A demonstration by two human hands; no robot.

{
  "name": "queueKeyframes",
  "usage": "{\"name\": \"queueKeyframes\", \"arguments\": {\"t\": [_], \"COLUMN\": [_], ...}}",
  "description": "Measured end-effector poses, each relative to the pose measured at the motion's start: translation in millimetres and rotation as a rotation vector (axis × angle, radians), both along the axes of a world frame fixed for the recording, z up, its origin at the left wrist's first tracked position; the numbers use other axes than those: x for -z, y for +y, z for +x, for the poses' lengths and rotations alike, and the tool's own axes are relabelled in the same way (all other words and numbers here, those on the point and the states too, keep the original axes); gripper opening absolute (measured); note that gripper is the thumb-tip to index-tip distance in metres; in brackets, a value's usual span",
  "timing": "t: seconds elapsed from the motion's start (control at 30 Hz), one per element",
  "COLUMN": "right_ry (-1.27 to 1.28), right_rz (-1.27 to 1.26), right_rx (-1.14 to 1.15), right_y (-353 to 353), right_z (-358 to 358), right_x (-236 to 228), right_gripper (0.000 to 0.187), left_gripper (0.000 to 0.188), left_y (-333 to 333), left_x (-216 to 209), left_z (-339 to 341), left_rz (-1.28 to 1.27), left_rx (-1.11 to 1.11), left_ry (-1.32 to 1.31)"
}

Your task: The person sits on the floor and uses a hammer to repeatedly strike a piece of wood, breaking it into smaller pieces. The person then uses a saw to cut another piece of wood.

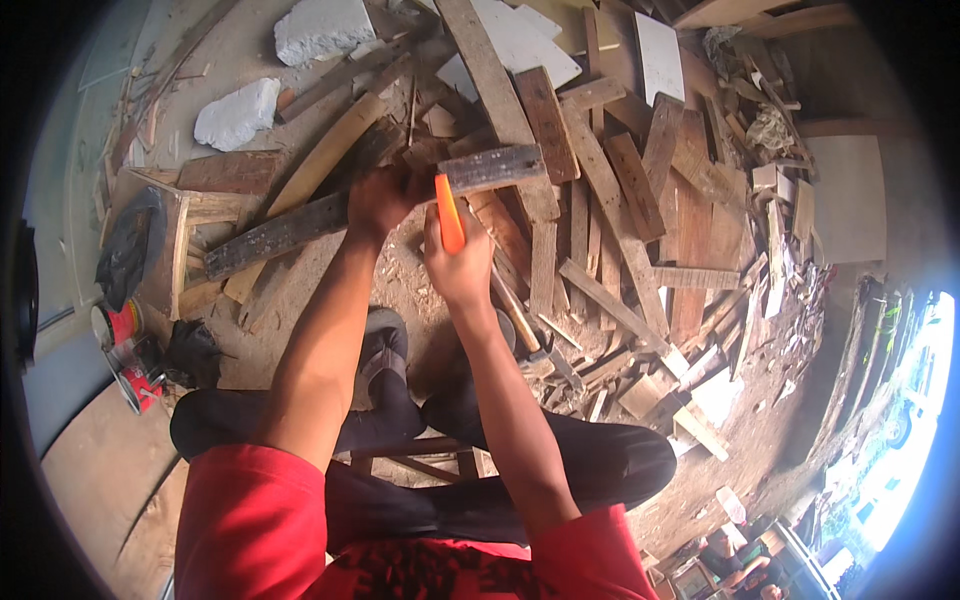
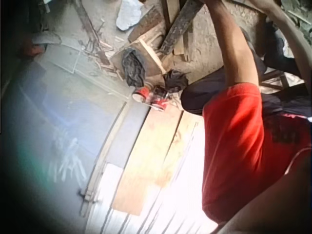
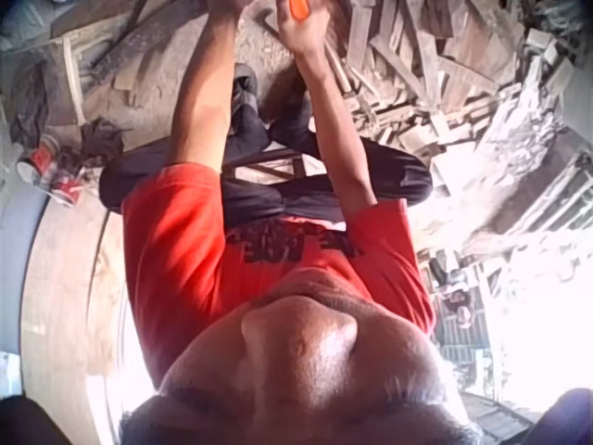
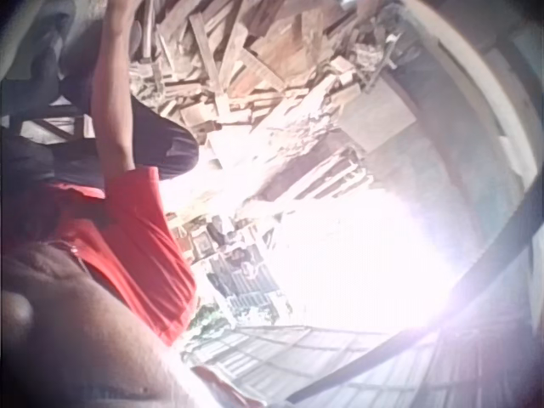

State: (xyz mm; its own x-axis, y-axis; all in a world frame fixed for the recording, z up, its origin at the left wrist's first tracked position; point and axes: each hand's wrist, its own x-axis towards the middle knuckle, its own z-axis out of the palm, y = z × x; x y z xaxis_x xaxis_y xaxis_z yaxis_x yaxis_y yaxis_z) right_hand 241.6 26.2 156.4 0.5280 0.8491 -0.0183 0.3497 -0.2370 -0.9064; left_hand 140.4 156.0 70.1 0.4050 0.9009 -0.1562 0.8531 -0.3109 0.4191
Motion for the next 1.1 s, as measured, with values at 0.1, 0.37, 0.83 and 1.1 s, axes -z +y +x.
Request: {"name": "queueKeyframes", "arguments": {"t": [0.1, 0.37, 0.83, 1.1], "right_ry": [0.074, 0.12, 0.104, 0.11], "right_rz": [-0.07, -0.08, 0.13, -0.026], "right_rx": [-0.071, 0.046, -0.029, 0.03], "right_y": [-130, -84, -7, -1], "right_z": [-21, -12, -12, -4], "right_x": [20, -3, 37, 30], "right_gripper": [0.024, 0.019, 0.024, 0.021], "left_gripper": [0.045, 0.046, 0.056, 0.059], "left_y": [-2, -9, 0, 9], "left_x": [11, 12, 29, 10], "left_z": [-15, -13, -12, 5], "left_rz": [0.09, 0.156, 0.449, -0.111], "left_rx": [-0.014, -0.02, -0.01, -0.158], "left_ry": [0.055, 0.013, -0.131, 0.114]}}
